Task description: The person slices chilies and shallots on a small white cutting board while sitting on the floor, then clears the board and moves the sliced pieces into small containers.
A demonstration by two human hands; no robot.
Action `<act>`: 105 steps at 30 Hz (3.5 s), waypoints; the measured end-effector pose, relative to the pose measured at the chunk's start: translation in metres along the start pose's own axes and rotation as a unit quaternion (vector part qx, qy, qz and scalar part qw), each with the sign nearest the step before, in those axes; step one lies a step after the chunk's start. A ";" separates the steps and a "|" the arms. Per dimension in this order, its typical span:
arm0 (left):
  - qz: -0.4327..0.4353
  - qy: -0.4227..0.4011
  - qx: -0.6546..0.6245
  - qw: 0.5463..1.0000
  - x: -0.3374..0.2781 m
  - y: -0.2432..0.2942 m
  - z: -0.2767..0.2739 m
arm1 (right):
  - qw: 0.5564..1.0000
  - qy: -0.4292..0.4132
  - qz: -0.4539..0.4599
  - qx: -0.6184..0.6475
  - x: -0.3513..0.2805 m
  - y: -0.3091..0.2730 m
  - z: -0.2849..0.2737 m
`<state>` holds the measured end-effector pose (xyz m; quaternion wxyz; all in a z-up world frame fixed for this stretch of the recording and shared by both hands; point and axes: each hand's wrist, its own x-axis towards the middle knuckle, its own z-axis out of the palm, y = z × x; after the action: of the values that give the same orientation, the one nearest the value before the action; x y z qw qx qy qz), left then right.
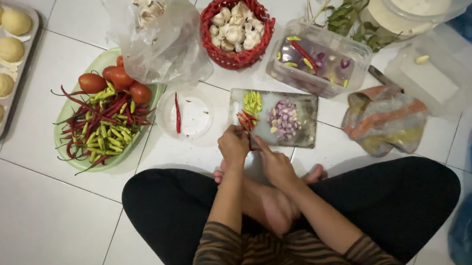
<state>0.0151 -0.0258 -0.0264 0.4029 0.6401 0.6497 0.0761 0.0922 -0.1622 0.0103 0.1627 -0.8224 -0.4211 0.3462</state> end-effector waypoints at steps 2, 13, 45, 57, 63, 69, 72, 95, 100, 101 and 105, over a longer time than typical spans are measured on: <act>0.004 -0.004 0.012 1.000 0.006 -0.003 0.005 | 1.000 -0.006 -0.010 0.010 0.015 -0.004 0.002; -0.042 -0.005 0.044 0.998 0.011 -0.012 0.015 | 0.997 -0.041 0.016 0.065 -0.006 -0.001 -0.015; -0.029 -0.042 0.008 0.999 0.007 -0.007 0.007 | 0.997 -0.001 -0.064 0.032 0.008 -0.005 -0.011; -0.063 -0.027 0.021 0.997 0.009 -0.008 0.015 | 0.998 -0.020 -0.024 0.047 0.025 -0.006 0.002; -0.053 -0.023 0.004 0.998 0.006 -0.002 0.012 | 0.997 -0.027 -0.006 0.069 -0.001 -0.001 -0.006; -0.014 -0.051 0.034 0.998 -0.015 0.022 -0.019 | 0.997 0.017 -0.047 0.054 0.016 -0.010 -0.003; 0.014 -0.031 0.018 0.999 -0.026 0.023 -0.019 | 0.996 0.013 -0.029 0.088 0.012 -0.018 -0.003; -0.017 -0.002 0.025 1.000 0.000 0.003 0.003 | 0.994 -0.083 0.036 0.066 -0.008 -0.002 -0.020; 0.001 0.000 0.028 1.000 0.000 0.003 0.003 | 0.996 -0.088 0.029 -0.016 -0.004 -0.040 -0.049; -0.002 0.005 0.022 1.000 -0.001 0.006 0.001 | 0.994 -0.094 0.036 -0.042 -0.002 -0.042 -0.049; -0.017 0.020 0.020 0.999 -0.002 0.008 0.002 | 0.995 -0.087 0.038 -0.004 -0.007 -0.045 -0.047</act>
<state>0.0222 -0.0270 -0.0215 0.3779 0.6355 0.6698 0.0687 0.0965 -0.1399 0.0714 0.1085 -0.8049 -0.4041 0.4208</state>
